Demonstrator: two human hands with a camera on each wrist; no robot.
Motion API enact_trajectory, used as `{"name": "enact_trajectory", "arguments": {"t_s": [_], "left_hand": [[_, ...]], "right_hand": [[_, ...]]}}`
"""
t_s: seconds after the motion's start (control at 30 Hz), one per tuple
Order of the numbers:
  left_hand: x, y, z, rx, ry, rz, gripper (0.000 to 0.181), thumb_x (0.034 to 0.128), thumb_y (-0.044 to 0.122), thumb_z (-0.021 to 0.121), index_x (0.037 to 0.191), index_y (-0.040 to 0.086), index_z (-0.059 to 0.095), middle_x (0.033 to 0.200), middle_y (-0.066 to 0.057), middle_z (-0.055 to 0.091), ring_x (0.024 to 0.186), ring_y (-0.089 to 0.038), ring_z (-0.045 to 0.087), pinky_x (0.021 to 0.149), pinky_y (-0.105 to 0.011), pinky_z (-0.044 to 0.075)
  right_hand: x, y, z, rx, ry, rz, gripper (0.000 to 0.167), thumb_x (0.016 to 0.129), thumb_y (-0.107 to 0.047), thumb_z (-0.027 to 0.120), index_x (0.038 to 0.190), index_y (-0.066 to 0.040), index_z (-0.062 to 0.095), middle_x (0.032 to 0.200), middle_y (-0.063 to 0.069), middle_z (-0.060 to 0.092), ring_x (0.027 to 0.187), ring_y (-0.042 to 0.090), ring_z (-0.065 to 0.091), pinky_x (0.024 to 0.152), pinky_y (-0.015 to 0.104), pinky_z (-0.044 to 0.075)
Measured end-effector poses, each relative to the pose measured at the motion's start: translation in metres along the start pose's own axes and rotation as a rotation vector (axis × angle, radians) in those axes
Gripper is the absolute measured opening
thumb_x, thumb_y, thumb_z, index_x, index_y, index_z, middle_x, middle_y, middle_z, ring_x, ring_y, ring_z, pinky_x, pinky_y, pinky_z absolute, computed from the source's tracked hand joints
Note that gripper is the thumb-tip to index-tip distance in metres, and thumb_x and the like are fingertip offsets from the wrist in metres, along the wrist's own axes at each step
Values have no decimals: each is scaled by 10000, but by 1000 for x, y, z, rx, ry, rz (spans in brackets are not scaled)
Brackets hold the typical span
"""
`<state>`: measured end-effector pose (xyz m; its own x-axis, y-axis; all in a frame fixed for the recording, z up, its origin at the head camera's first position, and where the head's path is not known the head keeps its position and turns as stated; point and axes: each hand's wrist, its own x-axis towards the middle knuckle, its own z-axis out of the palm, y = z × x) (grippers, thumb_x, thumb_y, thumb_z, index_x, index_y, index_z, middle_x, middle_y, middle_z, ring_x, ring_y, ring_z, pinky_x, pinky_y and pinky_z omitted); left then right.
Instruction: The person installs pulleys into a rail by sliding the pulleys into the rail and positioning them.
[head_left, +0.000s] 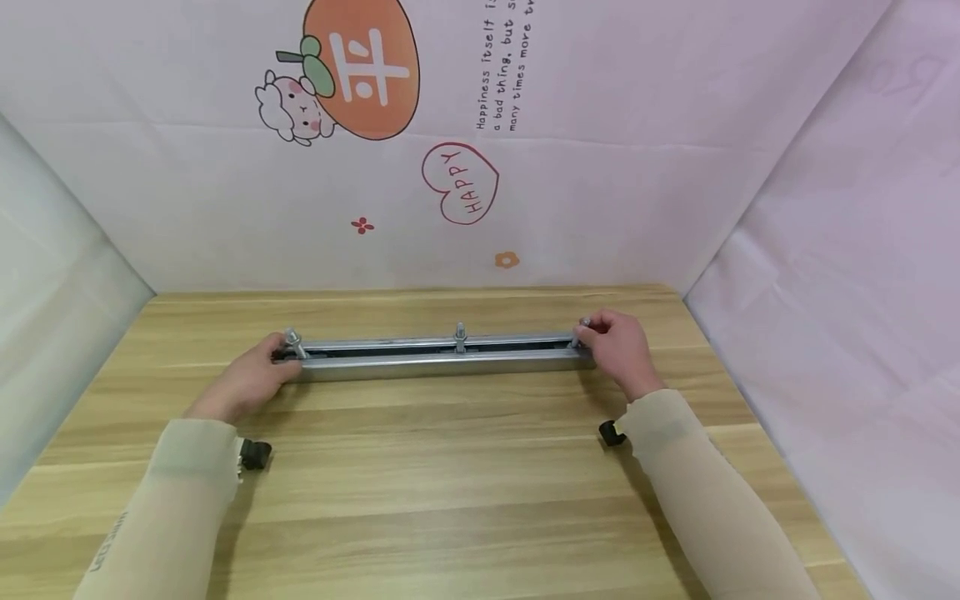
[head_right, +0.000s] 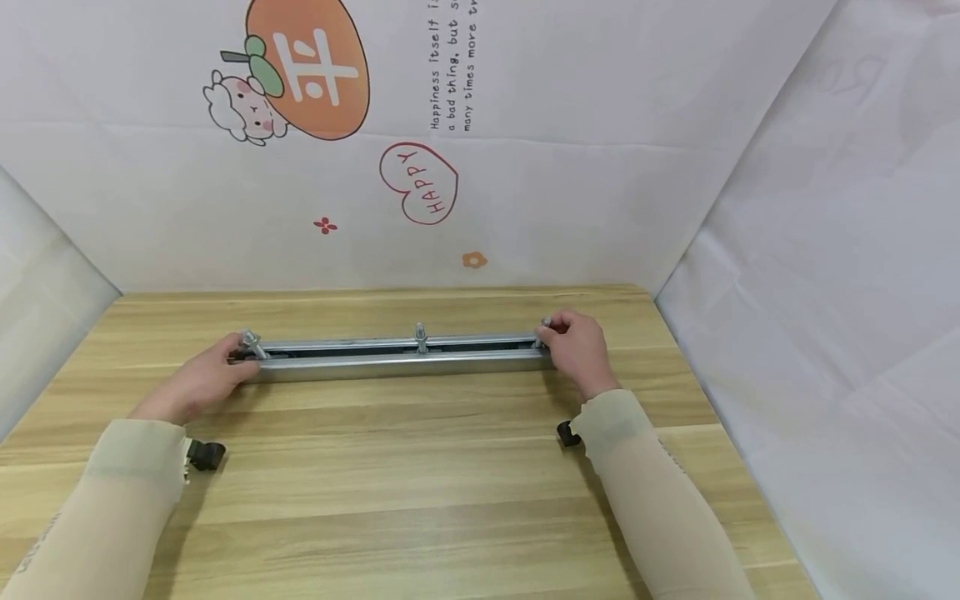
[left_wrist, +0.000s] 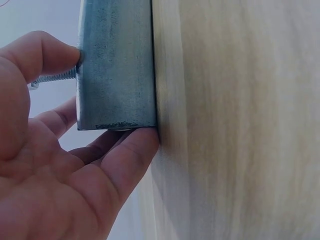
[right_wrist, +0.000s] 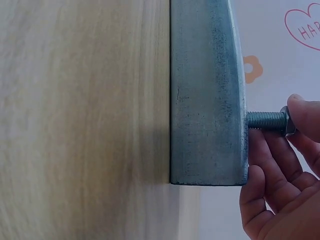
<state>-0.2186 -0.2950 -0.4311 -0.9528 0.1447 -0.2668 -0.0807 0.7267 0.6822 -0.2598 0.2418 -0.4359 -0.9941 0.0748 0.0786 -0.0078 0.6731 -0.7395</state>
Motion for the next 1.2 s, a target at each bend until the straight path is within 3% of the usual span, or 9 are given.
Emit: {"name": "enact_trajectory", "arguments": {"t_s": [0.33,0.57,0.9,1.2], "left_hand": [[1,1,-1,-2,5,3,598,1028,304,493,1485,-14,275,1370,-297,416,1102,-419,425,889,-555,374],[1,0,-2,4,-1,2,632,1030,313,493,1512,-12,243,1428,-322,376,1179,-438,403,964,-613,338],[2,0,-2,6,5,15,554,1033,311,493,1447,-8,308,1349,-292,429,1096,-415,433,879,-536,378],[1,-1,-1,-37,-9,-6,546,1032,324,494,1433,1,312,1361,-279,410,1126,-413,409,906,-549,364]], "right_hand": [[2,0,1,-2,4,4,209,984,-260,653,917,-63,647,998,100,647,891,272,544,764,401,434],[3,0,1,3,4,-1,206,983,-263,654,922,-67,653,993,99,648,885,277,542,754,404,435],[2,-1,0,1,4,24,221,986,-289,645,961,-70,658,1043,102,651,936,276,552,784,405,439],[-1,0,0,7,-4,6,222,987,-275,646,958,-55,658,1030,112,648,927,280,550,788,400,437]]}}
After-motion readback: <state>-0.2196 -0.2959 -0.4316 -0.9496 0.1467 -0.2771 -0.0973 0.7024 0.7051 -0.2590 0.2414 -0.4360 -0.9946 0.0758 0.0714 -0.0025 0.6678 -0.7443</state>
